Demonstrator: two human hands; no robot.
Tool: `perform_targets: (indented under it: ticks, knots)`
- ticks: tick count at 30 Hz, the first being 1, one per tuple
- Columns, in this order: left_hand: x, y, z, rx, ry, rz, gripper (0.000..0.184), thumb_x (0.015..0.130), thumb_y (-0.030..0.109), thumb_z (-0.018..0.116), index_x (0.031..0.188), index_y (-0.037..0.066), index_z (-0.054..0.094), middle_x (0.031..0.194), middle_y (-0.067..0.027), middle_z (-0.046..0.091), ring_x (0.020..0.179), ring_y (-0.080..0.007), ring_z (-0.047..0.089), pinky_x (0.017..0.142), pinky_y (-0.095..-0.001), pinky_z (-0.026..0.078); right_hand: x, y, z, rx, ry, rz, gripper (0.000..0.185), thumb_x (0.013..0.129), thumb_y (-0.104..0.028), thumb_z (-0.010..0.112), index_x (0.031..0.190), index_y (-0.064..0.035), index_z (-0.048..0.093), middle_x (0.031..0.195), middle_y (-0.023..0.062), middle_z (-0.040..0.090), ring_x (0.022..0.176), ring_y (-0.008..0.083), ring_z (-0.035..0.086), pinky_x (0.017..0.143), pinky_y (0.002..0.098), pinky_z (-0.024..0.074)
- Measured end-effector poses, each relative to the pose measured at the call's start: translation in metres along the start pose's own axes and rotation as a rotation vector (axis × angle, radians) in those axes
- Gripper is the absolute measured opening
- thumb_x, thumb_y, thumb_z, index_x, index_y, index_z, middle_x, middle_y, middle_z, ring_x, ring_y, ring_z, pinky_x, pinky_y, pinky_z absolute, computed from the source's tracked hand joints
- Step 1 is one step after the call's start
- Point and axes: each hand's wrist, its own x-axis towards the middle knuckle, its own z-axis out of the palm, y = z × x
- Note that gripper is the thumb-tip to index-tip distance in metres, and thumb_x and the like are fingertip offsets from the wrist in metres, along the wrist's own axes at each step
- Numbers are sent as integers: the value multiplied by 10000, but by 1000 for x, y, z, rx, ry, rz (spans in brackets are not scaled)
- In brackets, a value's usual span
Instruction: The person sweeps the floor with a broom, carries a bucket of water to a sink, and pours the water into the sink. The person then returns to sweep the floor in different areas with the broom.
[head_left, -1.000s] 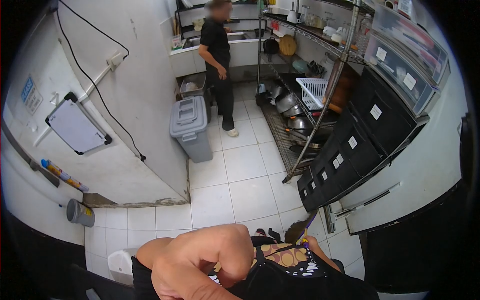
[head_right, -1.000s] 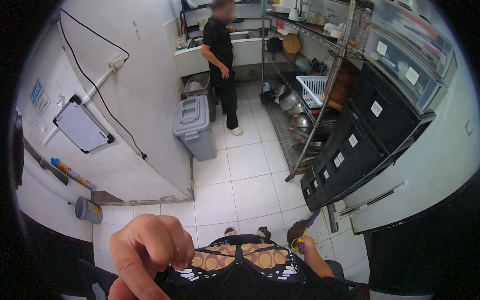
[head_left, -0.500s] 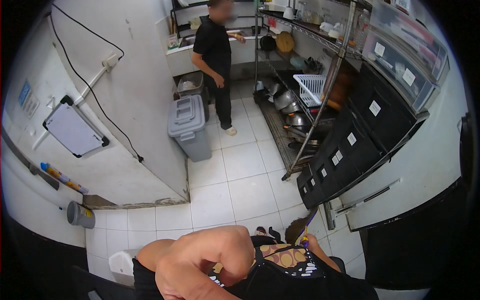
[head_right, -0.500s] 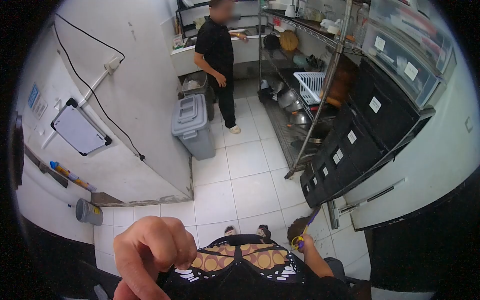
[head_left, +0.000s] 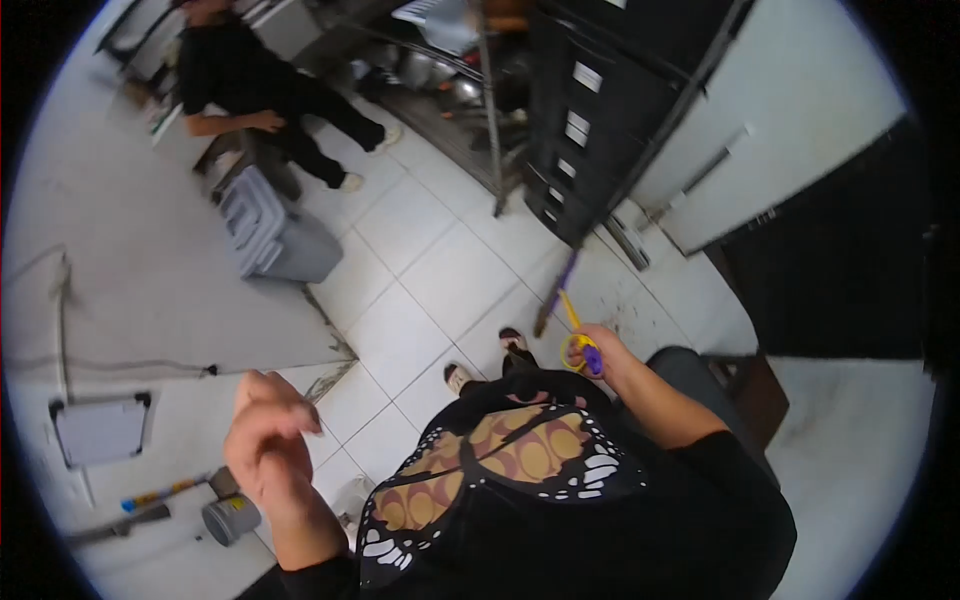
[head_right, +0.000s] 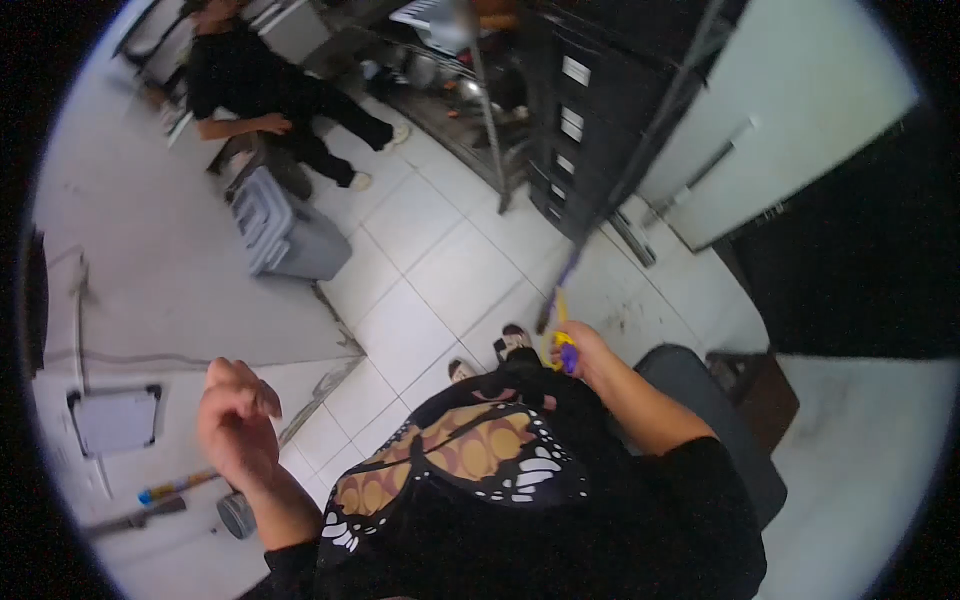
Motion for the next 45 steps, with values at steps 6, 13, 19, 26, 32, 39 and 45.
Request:
perform_targets:
  ticks: [6,13,19,26,32,39,45]
  knots:
    - [-53,-168,-18,416,-87,-673,118,825,123,523,855,22,576,624,1,475,540,-82,422,507,-214,344,-11,-3,38,-88,4,-22,114,784,-155,464,753,-47,448,570,76,494,461,153,484,392,253,395]
    - [-270,-271,-125,960,-668,-961,233,764,290,530,846,93,624,689,-150,607,642,-300,592,596,-359,458,67,-12,0,-14,33,-67,134,794,-150,471,736,-29,471,581,63,489,443,131,478,373,232,396]
    - [-345,-307,-220,866,-515,-1353,230,772,277,548,862,77,620,664,-124,602,601,-225,592,536,-312,451,106,-67,-113,70,260,-229,141,770,-119,487,676,-13,484,552,100,490,404,164,475,358,267,407]
    - [-196,-341,-198,613,-378,-1296,232,794,237,552,915,40,572,568,-70,541,448,-129,530,384,-258,407,80,-83,-142,-148,778,-327,114,746,-94,497,665,-13,498,538,103,488,387,190,474,326,289,389]
    - [-83,-412,-151,452,-348,-1159,204,818,207,520,926,41,570,596,-41,519,435,-114,500,370,-239,390,-12,-49,-71,-251,712,-448,84,712,-64,550,769,-9,522,583,95,501,418,189,482,331,307,390]
    - [-24,-463,-80,485,-532,-1091,188,802,193,550,909,40,577,593,-34,525,436,-111,495,387,-247,401,-55,-14,-19,-20,584,-469,433,712,-56,537,1122,16,416,641,77,517,460,189,504,348,320,404]
    - [0,-441,-13,493,-621,-1021,177,780,194,571,898,63,588,619,-55,569,452,-133,535,417,-263,439,-2,-36,-76,258,149,-466,98,776,-107,510,800,-29,455,613,69,476,452,145,461,356,250,384]
